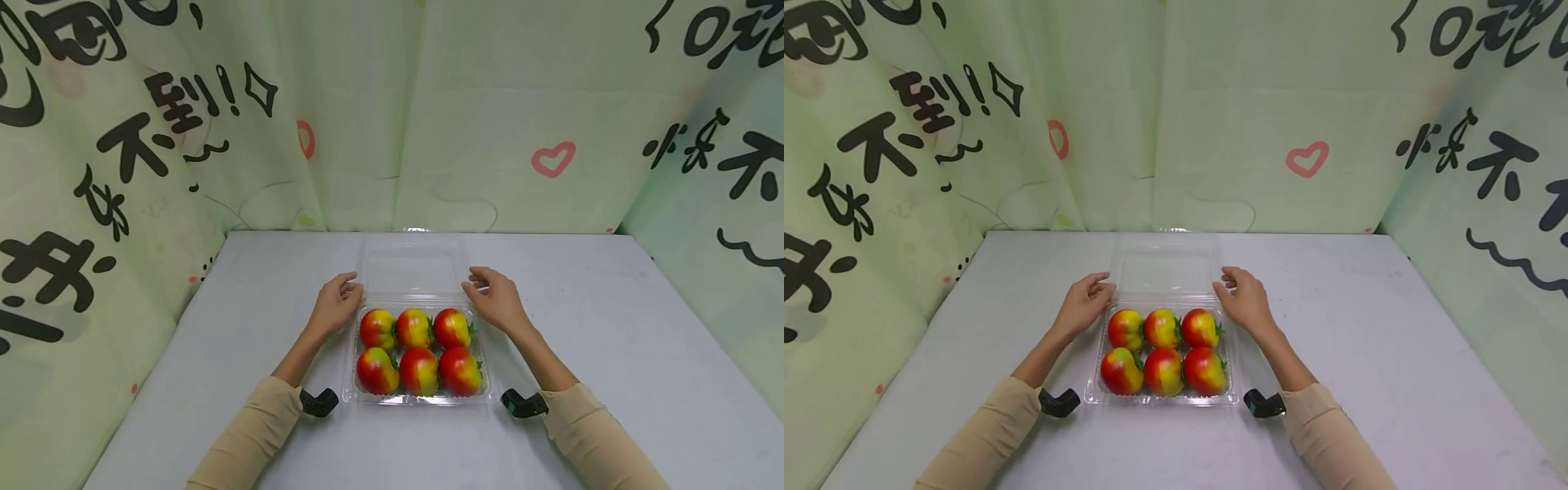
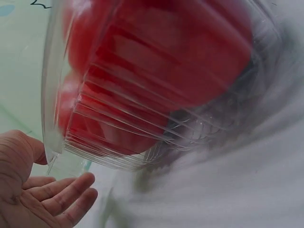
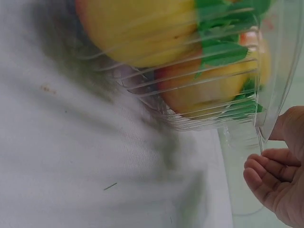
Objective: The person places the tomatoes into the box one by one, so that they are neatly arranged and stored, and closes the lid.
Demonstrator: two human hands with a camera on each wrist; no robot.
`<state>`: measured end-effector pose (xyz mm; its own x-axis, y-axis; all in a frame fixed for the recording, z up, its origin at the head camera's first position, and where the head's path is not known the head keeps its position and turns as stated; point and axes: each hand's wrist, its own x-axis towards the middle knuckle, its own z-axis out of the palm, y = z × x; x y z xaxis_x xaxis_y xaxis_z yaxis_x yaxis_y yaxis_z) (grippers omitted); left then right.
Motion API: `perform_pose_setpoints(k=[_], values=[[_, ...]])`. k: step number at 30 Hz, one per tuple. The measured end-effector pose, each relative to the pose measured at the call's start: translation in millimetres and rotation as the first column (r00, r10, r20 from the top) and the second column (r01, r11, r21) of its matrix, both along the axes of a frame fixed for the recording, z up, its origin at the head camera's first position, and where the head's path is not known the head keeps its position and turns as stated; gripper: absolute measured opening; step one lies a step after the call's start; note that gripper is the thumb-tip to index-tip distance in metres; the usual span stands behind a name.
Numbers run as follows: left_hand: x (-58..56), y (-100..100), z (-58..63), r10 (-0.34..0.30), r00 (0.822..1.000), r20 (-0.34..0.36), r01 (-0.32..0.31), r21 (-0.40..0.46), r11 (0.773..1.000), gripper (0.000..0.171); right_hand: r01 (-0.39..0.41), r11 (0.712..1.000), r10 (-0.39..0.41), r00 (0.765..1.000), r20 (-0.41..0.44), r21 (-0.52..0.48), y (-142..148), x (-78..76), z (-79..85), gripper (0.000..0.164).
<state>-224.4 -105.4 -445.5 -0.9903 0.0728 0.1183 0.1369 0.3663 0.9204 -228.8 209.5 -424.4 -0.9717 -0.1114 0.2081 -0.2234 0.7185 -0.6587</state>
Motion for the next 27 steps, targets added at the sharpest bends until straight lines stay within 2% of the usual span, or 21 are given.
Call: perform_pose_setpoints(k=[8,19,26,27], values=[[-0.4,0,5.6,0.007,1.000,-0.029,-0.007,0.023,1.000,0.047,-0.015,0.997,0.007,0.994,-0.113,-0.075,3,0.8,2.2,0.038],[-1.8,2,9.4,0.036,0.990,-0.139,-0.015,0.153,0.988,0.036,0.014,0.991,-0.037,0.983,-0.178,-0.133,4,0.8,5.7,0.047],[-3.3,2,9.1,0.035,0.986,-0.161,-0.004,0.187,0.982,0.031,0.028,0.987,-0.064,0.970,-0.235,-0.155,6,2.9,10.5,0.039],[-0.9,3,12.9,0.033,0.986,-0.161,-0.002,0.190,0.982,0.031,0.028,0.986,-0.068,0.968,-0.241,-0.166,6,3.2,10.9,0.038]])
